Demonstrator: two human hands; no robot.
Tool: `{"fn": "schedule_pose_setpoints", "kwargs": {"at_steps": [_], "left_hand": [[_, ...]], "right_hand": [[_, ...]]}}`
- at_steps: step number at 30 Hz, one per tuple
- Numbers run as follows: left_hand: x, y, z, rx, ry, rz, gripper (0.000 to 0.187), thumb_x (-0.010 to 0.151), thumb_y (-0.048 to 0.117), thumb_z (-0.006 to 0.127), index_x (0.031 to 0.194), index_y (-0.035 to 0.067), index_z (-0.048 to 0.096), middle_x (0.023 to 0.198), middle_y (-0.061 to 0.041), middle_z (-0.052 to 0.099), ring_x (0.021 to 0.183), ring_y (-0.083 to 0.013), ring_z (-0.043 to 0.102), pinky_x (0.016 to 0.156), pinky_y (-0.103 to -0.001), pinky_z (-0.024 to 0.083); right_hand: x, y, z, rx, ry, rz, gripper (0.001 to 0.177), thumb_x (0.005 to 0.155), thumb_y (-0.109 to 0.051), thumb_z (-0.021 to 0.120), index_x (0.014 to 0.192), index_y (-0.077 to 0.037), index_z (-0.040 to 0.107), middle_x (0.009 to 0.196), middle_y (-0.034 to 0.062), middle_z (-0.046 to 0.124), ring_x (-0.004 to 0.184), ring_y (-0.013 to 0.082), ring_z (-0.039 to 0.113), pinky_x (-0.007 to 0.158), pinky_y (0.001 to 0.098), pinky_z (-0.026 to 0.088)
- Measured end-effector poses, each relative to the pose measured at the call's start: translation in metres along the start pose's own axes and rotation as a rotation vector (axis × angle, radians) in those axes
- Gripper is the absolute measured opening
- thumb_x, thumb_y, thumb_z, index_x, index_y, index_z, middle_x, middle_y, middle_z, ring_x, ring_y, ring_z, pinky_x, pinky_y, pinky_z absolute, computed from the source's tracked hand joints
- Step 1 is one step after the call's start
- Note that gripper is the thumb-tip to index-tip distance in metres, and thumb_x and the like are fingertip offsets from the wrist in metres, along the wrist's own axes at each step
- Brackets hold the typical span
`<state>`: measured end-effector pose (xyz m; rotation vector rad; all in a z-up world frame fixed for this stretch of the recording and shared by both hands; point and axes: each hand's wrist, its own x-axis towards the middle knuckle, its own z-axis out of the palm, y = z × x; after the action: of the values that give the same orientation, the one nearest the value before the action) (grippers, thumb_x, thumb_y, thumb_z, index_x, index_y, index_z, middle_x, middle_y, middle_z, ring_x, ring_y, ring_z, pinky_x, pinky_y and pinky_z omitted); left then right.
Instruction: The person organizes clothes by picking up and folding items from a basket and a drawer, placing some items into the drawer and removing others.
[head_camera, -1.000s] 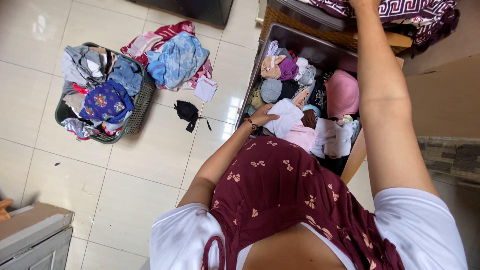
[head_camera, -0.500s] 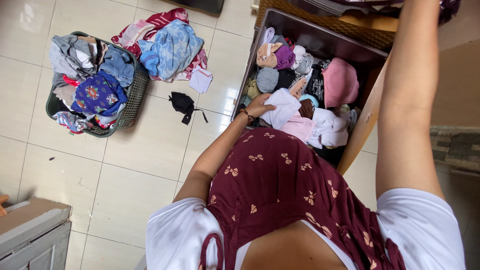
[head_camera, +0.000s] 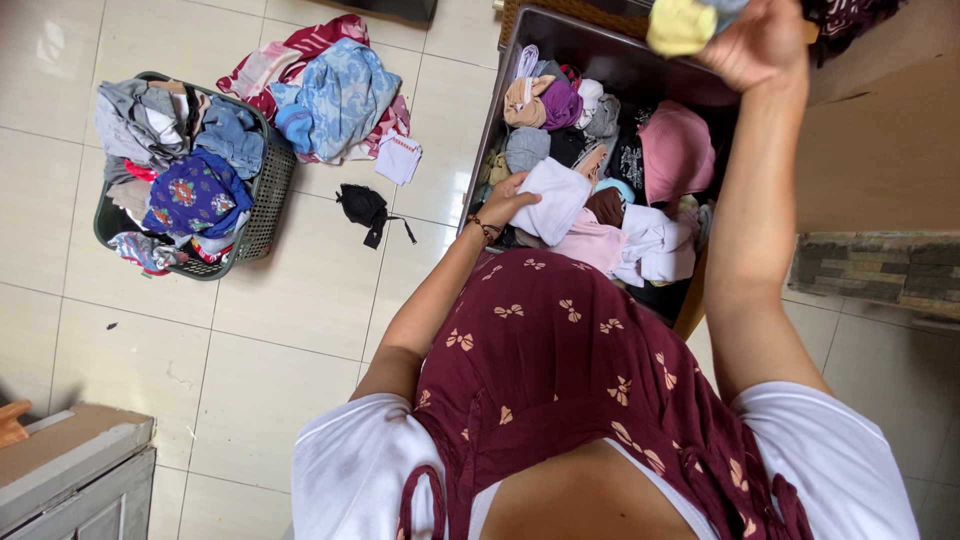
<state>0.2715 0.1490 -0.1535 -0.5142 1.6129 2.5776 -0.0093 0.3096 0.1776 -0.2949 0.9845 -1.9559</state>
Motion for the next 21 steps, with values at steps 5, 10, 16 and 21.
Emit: {"fn": "schedule_pose_setpoints", "kwargs": {"at_steps": [5,10,16,21], "left_hand": [[-0.041,0.033,-0.006,-0.288,0.053,0.047,0.055,0.087,0.001,0.068,0.139,-0.004,0.05,0.125,-0.015,0.068,0.109,-0.0197,0.069,0.096,-0.033,0.056],[-0.067,0.052,-0.015,-0.347,0.079,0.157,0.052,0.09,-0.001,0.067,0.139,-0.006,0.052,0.126,-0.015,0.068,0.114,-0.0187,0.067,0.101,-0.031,0.053],[-0.078,0.053,-0.021,-0.374,0.111,0.213,0.049,0.091,-0.002,0.066,0.138,-0.006,0.053,0.124,-0.015,0.068,0.112,-0.0186,0.066,0.101,-0.032,0.052],[-0.103,0.056,-0.031,-0.436,0.163,0.277,0.046,0.093,-0.001,0.064,0.138,-0.005,0.053,0.125,-0.015,0.067,0.114,-0.0189,0.065,0.103,-0.031,0.051]], "right_hand": [[-0.01,0.075,-0.106,0.004,-0.082,0.159,0.037,0.096,-0.014,0.074,0.127,0.002,0.064,0.132,0.0259,0.066,0.128,0.0423,0.066,0.108,0.0637,0.05],[0.0,0.123,-0.127,-0.1,-0.072,0.204,0.021,0.101,-0.012,0.076,0.106,-0.003,0.057,0.125,0.0201,0.066,0.118,0.0392,0.067,0.091,0.0627,0.055],[0.047,0.186,-0.085,-0.406,0.218,0.328,0.038,0.098,-0.034,0.074,0.124,-0.007,0.067,0.129,0.0083,0.064,0.099,0.0306,0.07,0.083,0.0469,0.062],[0.042,0.223,-0.071,-0.683,0.352,0.134,0.051,0.091,-0.024,0.08,0.136,-0.022,0.057,0.132,0.006,0.058,0.108,0.0193,0.07,0.069,0.0391,0.065]]}}
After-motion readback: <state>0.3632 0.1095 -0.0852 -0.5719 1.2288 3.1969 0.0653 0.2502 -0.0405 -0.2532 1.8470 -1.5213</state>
